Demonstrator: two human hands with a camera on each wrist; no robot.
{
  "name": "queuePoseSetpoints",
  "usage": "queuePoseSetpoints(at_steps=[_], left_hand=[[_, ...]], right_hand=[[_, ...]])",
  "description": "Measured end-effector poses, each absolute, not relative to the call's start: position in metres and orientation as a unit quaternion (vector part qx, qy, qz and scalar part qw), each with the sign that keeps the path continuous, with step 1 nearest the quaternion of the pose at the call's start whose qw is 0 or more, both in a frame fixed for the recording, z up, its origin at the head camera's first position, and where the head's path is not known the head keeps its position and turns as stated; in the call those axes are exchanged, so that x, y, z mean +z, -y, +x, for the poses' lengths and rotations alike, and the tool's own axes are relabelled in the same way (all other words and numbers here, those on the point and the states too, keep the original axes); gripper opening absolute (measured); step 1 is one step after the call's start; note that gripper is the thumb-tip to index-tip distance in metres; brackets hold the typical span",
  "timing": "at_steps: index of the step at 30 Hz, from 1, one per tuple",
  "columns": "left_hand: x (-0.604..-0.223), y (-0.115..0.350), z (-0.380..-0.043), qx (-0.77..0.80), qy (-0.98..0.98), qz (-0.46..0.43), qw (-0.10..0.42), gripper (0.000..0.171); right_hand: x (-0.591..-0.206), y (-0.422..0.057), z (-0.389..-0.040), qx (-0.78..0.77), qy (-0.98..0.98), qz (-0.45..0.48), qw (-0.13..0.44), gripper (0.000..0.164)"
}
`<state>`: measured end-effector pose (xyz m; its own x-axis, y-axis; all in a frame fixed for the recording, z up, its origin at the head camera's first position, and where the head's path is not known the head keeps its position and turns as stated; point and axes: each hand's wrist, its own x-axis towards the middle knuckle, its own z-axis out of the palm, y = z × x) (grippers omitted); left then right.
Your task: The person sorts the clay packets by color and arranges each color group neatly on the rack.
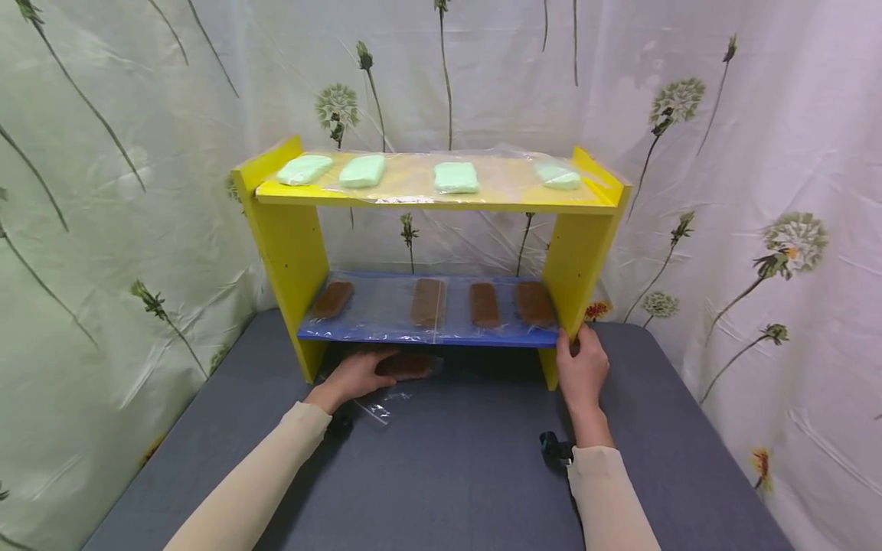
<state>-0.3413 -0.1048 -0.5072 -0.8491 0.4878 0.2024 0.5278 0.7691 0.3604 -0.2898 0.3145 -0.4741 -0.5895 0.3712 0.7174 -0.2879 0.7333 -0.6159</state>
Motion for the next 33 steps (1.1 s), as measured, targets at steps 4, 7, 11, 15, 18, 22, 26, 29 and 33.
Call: queuePoseSetpoints(at_steps=[4, 7, 11, 15, 18, 22, 26, 29, 33], left_hand=[[-0.505, 0.104, -0.34, -0.191, 0.943, -0.268, 0.055, 0.065], [-0.502, 0.103, -0.338, -0.175, 0.946, -0.267, 0.054, 0.067], [-0.5, 0.1, -0.333, -0.164, 0.947, -0.272, 0.044, 0.065], [-0.497, 0.098, -0.328, -0.152, 0.946, -0.284, 0.041, 0.061], [-0.494, 0.098, -0.323, -0.142, 0.943, -0.297, 0.045, 0.06], [-0.489, 0.099, -0.314, -0.135, 0.942, -0.304, 0.041, 0.058], [-0.483, 0.099, -0.305, -0.143, 0.942, -0.302, 0.019, 0.058], [-0.479, 0.098, -0.299, -0.157, 0.939, -0.307, 0.003, 0.056], [-0.472, 0.097, -0.291, -0.174, 0.933, -0.314, -0.01, 0.053]], right_hand=[[-0.474, -0.314, -0.289, 0.367, 0.813, -0.026, 0.452, 0.023], [-0.474, -0.314, -0.288, 0.369, 0.814, -0.028, 0.448, 0.024], [-0.474, -0.314, -0.288, 0.369, 0.816, -0.033, 0.443, 0.025], [-0.474, -0.314, -0.288, 0.369, 0.816, -0.033, 0.443, 0.025], [-0.474, -0.314, -0.288, 0.367, 0.816, -0.03, 0.445, 0.024], [-0.473, -0.314, -0.288, 0.367, 0.815, -0.026, 0.448, 0.024], [-0.473, -0.314, -0.288, 0.367, 0.814, -0.025, 0.449, 0.024], [-0.474, -0.314, -0.289, 0.366, 0.815, -0.028, 0.449, 0.025], [-0.475, -0.314, -0.288, 0.366, 0.816, -0.03, 0.446, 0.025]])
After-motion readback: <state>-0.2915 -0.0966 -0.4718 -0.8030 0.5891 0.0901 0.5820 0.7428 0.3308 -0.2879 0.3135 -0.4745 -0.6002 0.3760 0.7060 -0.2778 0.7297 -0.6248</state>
